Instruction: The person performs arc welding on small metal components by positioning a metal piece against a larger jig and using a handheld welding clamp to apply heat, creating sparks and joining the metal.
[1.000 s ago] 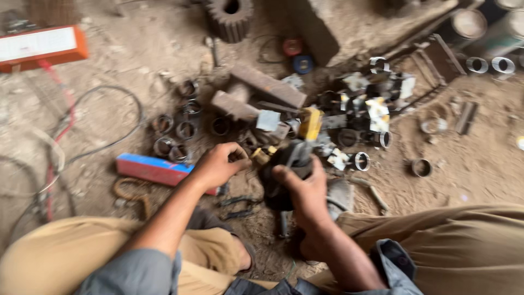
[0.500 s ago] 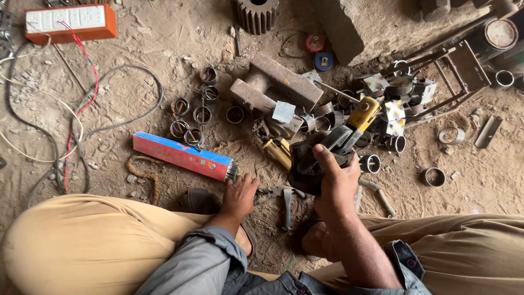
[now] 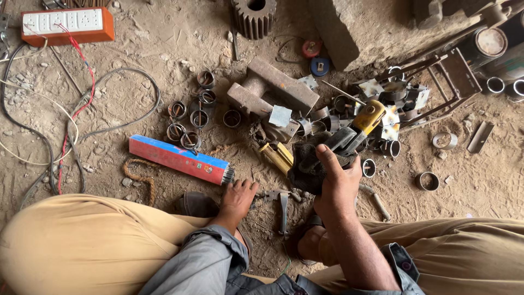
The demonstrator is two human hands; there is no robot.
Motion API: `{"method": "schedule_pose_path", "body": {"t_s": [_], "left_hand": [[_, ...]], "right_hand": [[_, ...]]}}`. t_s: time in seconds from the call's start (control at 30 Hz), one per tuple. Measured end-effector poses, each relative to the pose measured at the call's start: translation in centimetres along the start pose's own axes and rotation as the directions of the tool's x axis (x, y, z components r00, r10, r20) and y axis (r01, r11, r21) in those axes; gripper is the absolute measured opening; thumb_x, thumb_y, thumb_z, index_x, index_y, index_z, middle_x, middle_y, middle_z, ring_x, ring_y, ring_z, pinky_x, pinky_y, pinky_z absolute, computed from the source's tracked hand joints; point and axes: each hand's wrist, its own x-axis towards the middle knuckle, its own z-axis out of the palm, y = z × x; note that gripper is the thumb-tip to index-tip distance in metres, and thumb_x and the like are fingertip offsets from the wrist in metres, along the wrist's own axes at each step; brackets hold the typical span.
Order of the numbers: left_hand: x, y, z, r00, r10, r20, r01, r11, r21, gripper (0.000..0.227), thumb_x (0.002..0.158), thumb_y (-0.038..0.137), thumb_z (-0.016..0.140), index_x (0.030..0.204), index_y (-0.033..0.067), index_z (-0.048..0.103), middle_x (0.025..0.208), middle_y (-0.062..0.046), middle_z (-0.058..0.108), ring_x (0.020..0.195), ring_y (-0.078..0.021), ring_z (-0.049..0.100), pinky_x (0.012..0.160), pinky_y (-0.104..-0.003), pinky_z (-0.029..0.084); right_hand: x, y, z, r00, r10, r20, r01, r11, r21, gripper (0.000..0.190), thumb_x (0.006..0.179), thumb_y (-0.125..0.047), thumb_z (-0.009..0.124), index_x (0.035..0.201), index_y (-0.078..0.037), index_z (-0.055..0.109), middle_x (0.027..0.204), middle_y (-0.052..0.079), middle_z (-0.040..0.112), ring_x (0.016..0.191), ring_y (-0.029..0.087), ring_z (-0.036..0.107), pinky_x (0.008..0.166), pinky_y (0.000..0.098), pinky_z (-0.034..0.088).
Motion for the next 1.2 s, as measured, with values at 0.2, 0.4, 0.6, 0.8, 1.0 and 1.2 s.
{"method": "schedule_pose_path", "body": {"t_s": [0.2, 0.4, 0.6, 0.8, 1.0, 1.2], "left_hand": [[0.5, 0.2, 0.4, 0.997, 0.061, 0.042, -0.066, 0.988, 0.139, 0.062, 0.089, 0.013, 0.075, 0.142, 0.0115, 0.043, 0.143, -0.013, 0.049, 0.125, -0.0317, 0.057, 0.097, -0.049, 0.049], [-0.8, 1.3, -2.7, 1.0, 0.002, 0.009, -0.004, 0.981, 0.192, 0.066, 0.084, 0.022, 0.08, 0.141, 0.007, 0.051, 0.135, -0.014, 0.058, 0.111, -0.0302, 0.066, 0.092, -0.044, 0.053], [-3.0, 2.1, -11.2, 0.975, -0.093, 0.2, 0.07, 0.99, 0.121, 0.054, 0.084, 0.038, 0.071, 0.129, 0.0079, 0.066, 0.13, -0.014, 0.065, 0.117, -0.0278, 0.066, 0.094, -0.042, 0.054], [-4.7, -3.3, -18.6, 0.923, -0.075, 0.378, 0.128, 0.985, -0.117, 0.052, 0.093, 0.048, 0.059, 0.121, 0.0063, 0.074, 0.123, -0.019, 0.069, 0.113, -0.0306, 0.07, 0.093, -0.044, 0.054], [-6.5, -5.4, -23.8, 0.966, -0.148, 0.213, 0.252, 0.728, -0.637, 0.063, 0.093, 0.057, 0.057, 0.123, 0.0028, 0.067, 0.099, -0.021, 0.076, 0.094, -0.0328, 0.076, 0.084, -0.048, 0.057], [-1.7, -4.4, -22.2, 0.957, -0.29, 0.014, 0.195, 0.605, -0.772, 0.073, 0.094, 0.063, 0.056, 0.131, 0.0001, 0.061, 0.115, -0.024, 0.071, 0.11, -0.0347, 0.07, 0.096, -0.046, 0.053]], "right_hand": [[0.2, 0.1, -0.1, 1.0, -0.02, 0.003, 0.021, 0.999, -0.024, 0.065, 0.08, -0.019, 0.08, 0.134, -0.005, 0.047, 0.118, 0.017, 0.064, 0.11, 0.028, 0.069, 0.089, 0.0446, 0.065], [0.0, -0.5, 0.1, 1.0, 0.001, -0.016, -0.001, 1.0, 0.018, 0.064, 0.079, -0.017, 0.079, 0.133, -0.007, 0.047, 0.116, 0.014, 0.066, 0.105, 0.027, 0.071, 0.086, 0.0464, 0.065], [0.1, -0.2, 0.1, 0.998, -0.056, 0.022, 0.053, 0.99, 0.134, 0.06, 0.079, -0.014, 0.079, 0.13, -0.004, 0.048, 0.112, 0.013, 0.066, 0.1, 0.027, 0.071, 0.083, 0.0477, 0.066], [0.6, -0.3, -0.5, 0.997, -0.078, 0.0, 0.077, 0.986, 0.145, 0.063, 0.079, -0.014, 0.08, 0.132, -0.004, 0.048, 0.112, 0.014, 0.066, 0.099, 0.026, 0.071, 0.083, 0.0458, 0.066], [2.9, -0.4, -1.2, 0.982, -0.189, -0.019, 0.19, 0.978, 0.081, 0.067, 0.079, -0.015, 0.082, 0.133, -0.002, 0.045, 0.112, 0.016, 0.066, 0.1, 0.026, 0.071, 0.086, 0.0451, 0.065], [4.1, 0.9, -1.7, 0.984, -0.177, 0.021, 0.178, 0.981, -0.078, 0.066, 0.076, -0.019, 0.083, 0.128, 0.001, 0.046, 0.105, 0.015, 0.064, 0.096, 0.026, 0.072, 0.085, 0.0453, 0.067]]}}
